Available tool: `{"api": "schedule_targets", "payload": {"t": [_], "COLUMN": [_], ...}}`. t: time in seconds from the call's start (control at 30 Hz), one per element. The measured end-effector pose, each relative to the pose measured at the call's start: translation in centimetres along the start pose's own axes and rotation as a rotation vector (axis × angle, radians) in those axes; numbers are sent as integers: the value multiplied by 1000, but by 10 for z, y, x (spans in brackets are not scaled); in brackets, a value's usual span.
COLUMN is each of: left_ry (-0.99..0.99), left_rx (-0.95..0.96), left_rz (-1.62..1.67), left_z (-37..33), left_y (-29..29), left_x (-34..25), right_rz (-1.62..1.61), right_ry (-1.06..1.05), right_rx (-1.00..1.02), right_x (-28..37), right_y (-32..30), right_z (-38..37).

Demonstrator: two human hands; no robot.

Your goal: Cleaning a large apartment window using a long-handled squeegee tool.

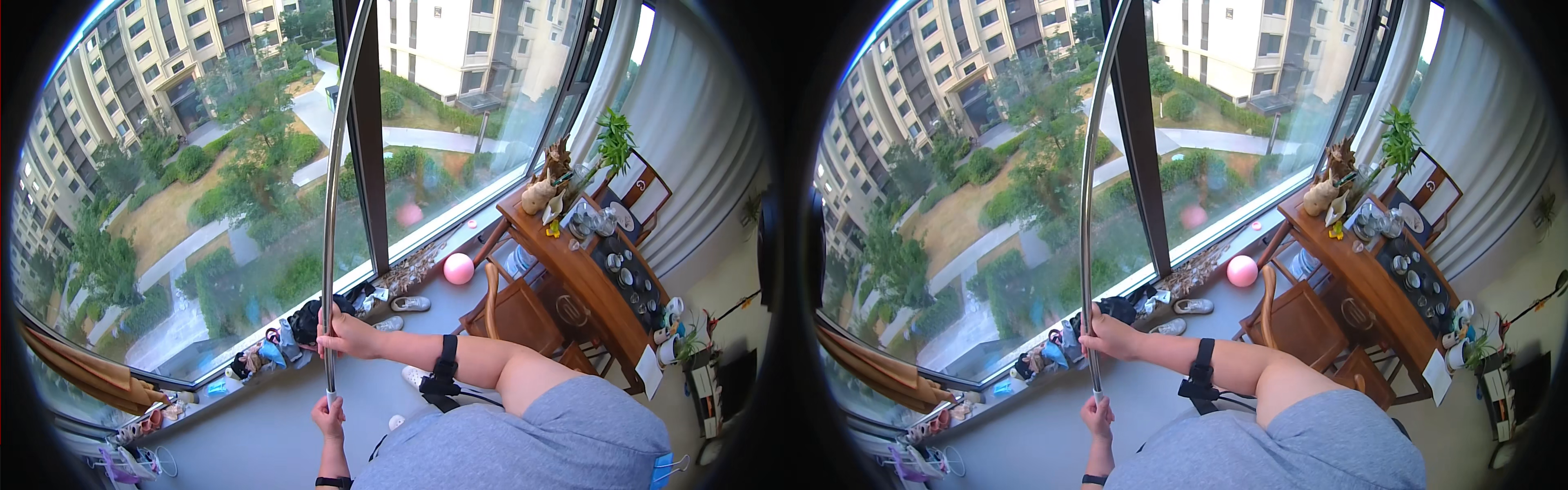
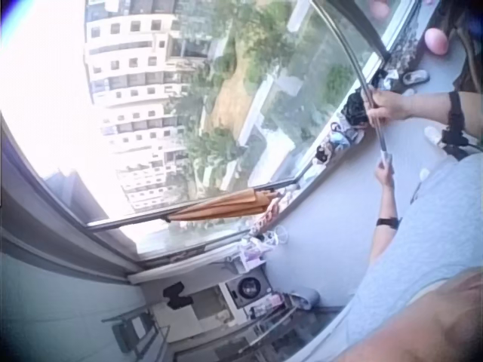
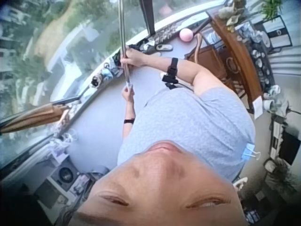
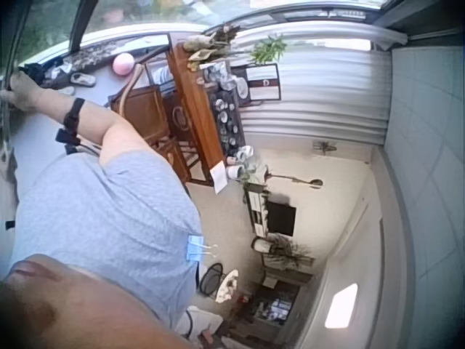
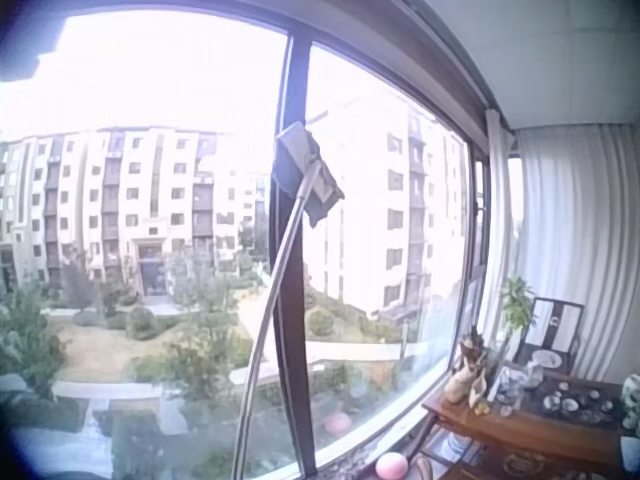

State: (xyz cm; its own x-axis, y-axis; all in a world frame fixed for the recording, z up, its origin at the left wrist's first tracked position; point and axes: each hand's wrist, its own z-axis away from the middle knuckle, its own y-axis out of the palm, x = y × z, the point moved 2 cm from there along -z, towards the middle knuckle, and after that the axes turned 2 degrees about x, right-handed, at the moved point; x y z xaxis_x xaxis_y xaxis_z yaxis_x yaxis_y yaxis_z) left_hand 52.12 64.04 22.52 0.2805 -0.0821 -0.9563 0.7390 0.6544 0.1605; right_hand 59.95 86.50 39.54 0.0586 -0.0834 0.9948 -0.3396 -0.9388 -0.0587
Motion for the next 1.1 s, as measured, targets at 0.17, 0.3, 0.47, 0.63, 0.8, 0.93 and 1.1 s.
{"api": "schedule_targets", "payload": {"t": [0.17,0.3,0.47,0.63,0.8,0.93,1.1], "left_ry": [37,58,106,140,166,157,86], "left_rx": [79,89,119,161,152,162,104], "left_rz": [52,51,80,36,54,102,168], "left_z": [-37,-60,-85,-109,-114,-125,-126], "left_y": [54,79,102,127,154,177,210], "left_x": [-21,-22,-33,-52,-84,-104,-137], "right_rz": [100,192,296,229,294,382,404], "right_ry": [-39,0,-137,-125,-185,-177,-222], "right_rx": [-68,-62,-96,-192,-192,-219,-277], "right_x": [19,35,34,52,80,109,141], "right_y": [-52,-79,-105,-131,-152,-172,-194], "right_z": [-8,-12,-25,-33,-46,-52,-58]}}
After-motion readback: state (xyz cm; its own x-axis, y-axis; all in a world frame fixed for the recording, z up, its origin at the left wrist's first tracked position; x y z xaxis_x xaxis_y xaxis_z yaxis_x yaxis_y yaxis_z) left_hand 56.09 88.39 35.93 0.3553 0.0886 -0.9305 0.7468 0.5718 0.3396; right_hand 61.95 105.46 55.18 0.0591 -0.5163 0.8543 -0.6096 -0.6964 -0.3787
